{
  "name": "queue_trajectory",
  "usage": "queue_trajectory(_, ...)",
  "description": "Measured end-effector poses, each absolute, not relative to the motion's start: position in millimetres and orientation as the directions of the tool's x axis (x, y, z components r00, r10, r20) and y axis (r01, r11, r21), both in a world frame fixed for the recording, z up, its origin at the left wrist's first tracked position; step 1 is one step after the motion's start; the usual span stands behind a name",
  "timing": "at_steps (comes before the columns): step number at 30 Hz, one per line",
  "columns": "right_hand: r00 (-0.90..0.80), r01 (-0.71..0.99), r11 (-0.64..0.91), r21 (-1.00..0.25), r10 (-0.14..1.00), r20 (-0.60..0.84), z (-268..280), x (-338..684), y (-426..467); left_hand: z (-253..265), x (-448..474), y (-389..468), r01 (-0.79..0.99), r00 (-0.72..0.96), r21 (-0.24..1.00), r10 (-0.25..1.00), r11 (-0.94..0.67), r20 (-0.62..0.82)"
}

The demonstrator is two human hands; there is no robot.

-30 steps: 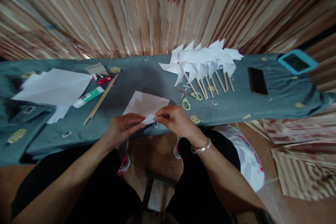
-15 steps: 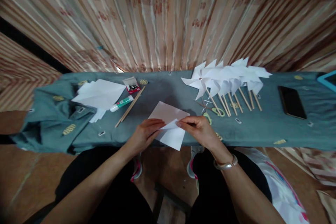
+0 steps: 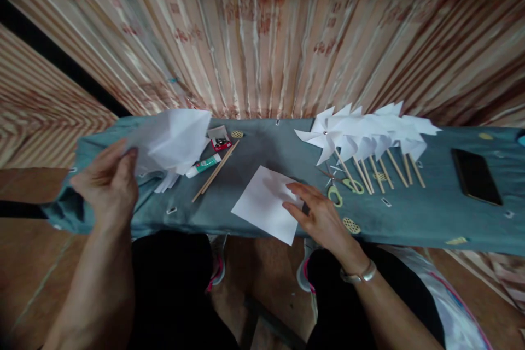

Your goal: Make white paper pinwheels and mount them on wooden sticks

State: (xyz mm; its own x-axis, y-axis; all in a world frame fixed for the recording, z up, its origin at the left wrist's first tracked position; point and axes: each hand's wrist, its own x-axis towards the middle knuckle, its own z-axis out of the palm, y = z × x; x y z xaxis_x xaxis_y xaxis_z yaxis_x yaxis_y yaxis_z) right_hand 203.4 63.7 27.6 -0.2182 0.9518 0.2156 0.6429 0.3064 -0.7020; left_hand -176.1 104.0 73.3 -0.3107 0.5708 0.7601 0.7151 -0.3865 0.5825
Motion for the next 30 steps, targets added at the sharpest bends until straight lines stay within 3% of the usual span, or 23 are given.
queue_trajectory(6,-0.375,0.706,0.418,-0.571,0.906,0.198,21.9,198.6,61.4,56.9,-203.9,110.9,0.844,-0.133,0.471,0.750,-0.257,0.648)
queue_trajectory(8,-0.411,0.717,0.448,-0.534,0.890,0.194,22.0,197.9,62.0,38.8,-207.3,119.0,0.862,-0.056,0.445,0.827,-0.243,0.560)
queue_trajectory(12,-0.476,0.721,0.502,-0.477,0.860,0.186,21.6,198.4,61.6,7.4,-216.9,134.3,0.935,0.024,0.339,0.971,-0.106,0.237)
queue_trajectory(15,-0.493,0.716,0.518,-0.468,0.850,0.187,20.5,200.4,59.9,3.1,-220.9,135.5,0.954,0.005,0.295,0.987,-0.053,0.158)
queue_trajectory(23,-0.488,0.716,0.522,-0.464,0.849,0.202,18.9,207.2,55.4,22.2,-194.4,120.9,0.931,-0.009,0.355,0.972,-0.077,0.236)
queue_trajectory(30,-0.492,0.715,0.529,-0.457,0.845,0.208,21.1,208.0,54.1,22.5,-154.6,120.5,0.863,0.098,0.410,0.894,-0.296,0.438)
